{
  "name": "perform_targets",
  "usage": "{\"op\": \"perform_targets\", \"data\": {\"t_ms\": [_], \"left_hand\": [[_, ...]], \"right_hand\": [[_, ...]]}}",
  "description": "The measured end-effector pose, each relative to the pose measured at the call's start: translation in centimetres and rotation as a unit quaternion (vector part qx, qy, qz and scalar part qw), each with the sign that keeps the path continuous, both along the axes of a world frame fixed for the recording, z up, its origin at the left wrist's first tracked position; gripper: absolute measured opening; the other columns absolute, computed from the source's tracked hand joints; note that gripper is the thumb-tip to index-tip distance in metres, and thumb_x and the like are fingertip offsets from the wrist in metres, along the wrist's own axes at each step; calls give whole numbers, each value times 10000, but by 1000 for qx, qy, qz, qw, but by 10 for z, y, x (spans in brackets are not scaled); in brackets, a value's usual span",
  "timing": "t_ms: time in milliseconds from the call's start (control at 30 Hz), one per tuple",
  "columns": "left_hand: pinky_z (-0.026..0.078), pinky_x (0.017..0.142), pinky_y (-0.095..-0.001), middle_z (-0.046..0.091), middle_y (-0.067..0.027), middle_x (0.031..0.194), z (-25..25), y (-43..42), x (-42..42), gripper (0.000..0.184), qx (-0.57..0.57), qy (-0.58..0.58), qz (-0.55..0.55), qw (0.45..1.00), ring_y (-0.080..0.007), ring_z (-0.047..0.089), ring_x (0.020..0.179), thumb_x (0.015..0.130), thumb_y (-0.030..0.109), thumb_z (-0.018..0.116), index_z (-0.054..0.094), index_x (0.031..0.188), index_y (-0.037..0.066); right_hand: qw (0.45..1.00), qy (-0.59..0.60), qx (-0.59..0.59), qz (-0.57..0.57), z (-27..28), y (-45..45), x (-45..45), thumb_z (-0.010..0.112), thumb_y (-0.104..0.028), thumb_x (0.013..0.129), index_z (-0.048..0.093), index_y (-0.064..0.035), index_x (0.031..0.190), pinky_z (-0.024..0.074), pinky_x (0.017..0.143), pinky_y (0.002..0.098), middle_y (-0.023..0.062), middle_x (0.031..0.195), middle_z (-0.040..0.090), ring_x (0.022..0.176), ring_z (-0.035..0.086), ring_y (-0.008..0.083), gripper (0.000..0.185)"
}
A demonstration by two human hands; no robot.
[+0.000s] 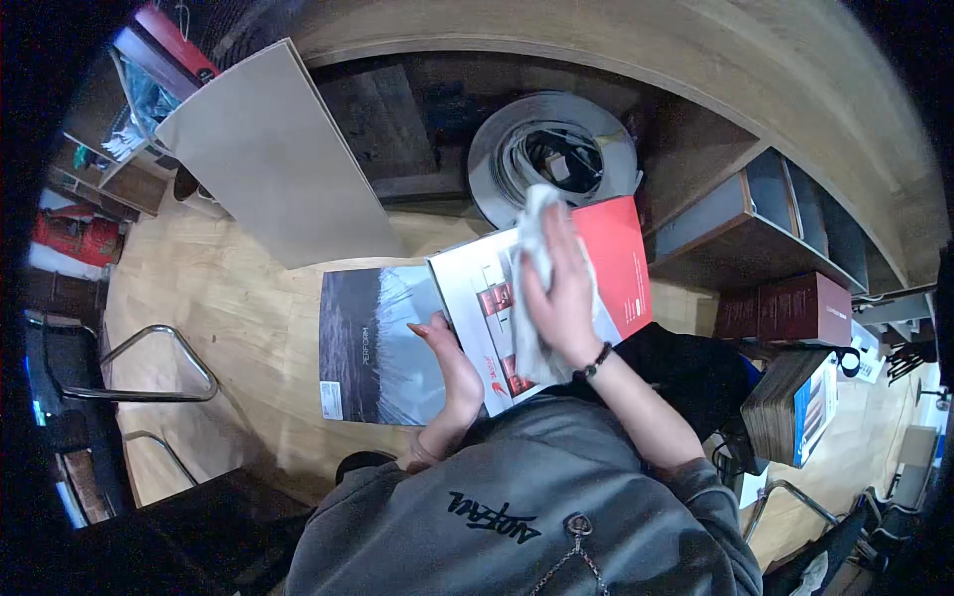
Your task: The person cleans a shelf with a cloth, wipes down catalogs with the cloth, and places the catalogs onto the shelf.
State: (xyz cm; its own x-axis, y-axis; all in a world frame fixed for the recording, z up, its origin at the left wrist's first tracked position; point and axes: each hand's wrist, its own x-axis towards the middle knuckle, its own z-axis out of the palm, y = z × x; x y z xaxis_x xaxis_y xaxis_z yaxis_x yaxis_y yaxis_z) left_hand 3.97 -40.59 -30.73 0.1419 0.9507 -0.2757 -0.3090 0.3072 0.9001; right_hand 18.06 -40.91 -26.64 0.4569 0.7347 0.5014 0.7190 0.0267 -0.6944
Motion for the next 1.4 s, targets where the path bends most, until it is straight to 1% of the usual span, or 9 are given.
{"op": "perform_targets", "data": {"t_ms": [200,367,467,733,833,1000,1233,1300,1400], "left_hand": [[219,1045,-338,427,-135,1250,1,-4,0,835,7,-8,35,999,-229,391,1139,873,678,53,325,1258,-11],[233,1028,-340,414,-146,1244,13,-9,5,776,53,-12,-46,997,-230,392,1138,901,640,78,332,1234,-14],[240,1025,-338,411,-149,1245,8,-14,6,746,97,31,-35,994,-229,389,1144,921,610,88,325,1238,-22],[334,899,-334,463,-133,1062,-14,-5,-1,504,149,158,-38,975,-187,425,1003,985,432,258,422,1063,-38],[351,876,-324,468,-119,1043,-22,3,1,466,128,124,-37,983,-172,431,970,987,403,306,429,1055,-41],[379,864,-293,514,-102,1038,-32,22,2,455,54,50,-57,996,-154,469,961,969,397,395,447,1056,-46],[390,882,-270,556,-108,1095,-31,24,5,495,83,79,-64,991,-147,500,1010,949,385,466,475,1148,-68],[393,887,-266,552,-108,1126,-60,29,-6,515,51,18,-83,995,-142,503,1021,950,384,462,473,1183,-75],[397,890,-262,548,-108,1147,-71,35,-7,530,21,-6,-87,996,-139,508,1021,950,387,459,475,1200,-79]], "right_hand": [[948,-74,-15,309,6,-12,-12,570,-97,772,515,-21,1236,284,1067,438,185,1298,485,1281,374,343,473],[997,25,2,71,24,12,-5,580,-74,740,531,-31,1224,292,1065,434,166,1273,514,1271,393,334,488],[933,-50,6,356,42,-10,-19,568,-67,762,518,-12,1230,295,1062,427,171,1288,498,1257,407,342,474],[1000,21,-8,12,2,2,-1,593,-95,772,479,-28,1271,280,1073,431,167,1336,449,1282,372,338,516],[951,-69,-54,297,9,-28,-16,584,-102,792,469,-15,1269,284,1071,420,183,1349,426,1293,350,345,498],[939,-129,-116,297,-18,-29,31,588,-125,804,456,-8,1273,281,1069,421,195,1367,397,1301,333,354,501],[995,-67,-70,-13,-21,-37,22,635,-197,780,414,-69,1321,264,1077,442,169,1401,361,1324,308,311,598],[927,-153,-143,311,-10,-56,5,635,-205,780,403,-77,1328,252,1082,443,166,1413,343,1319,313,310,608],[918,-151,-175,322,-8,-64,23,639,-203,772,398,-73,1330,238,1089,442,173,1417,332,1325,295,325,621]]}}
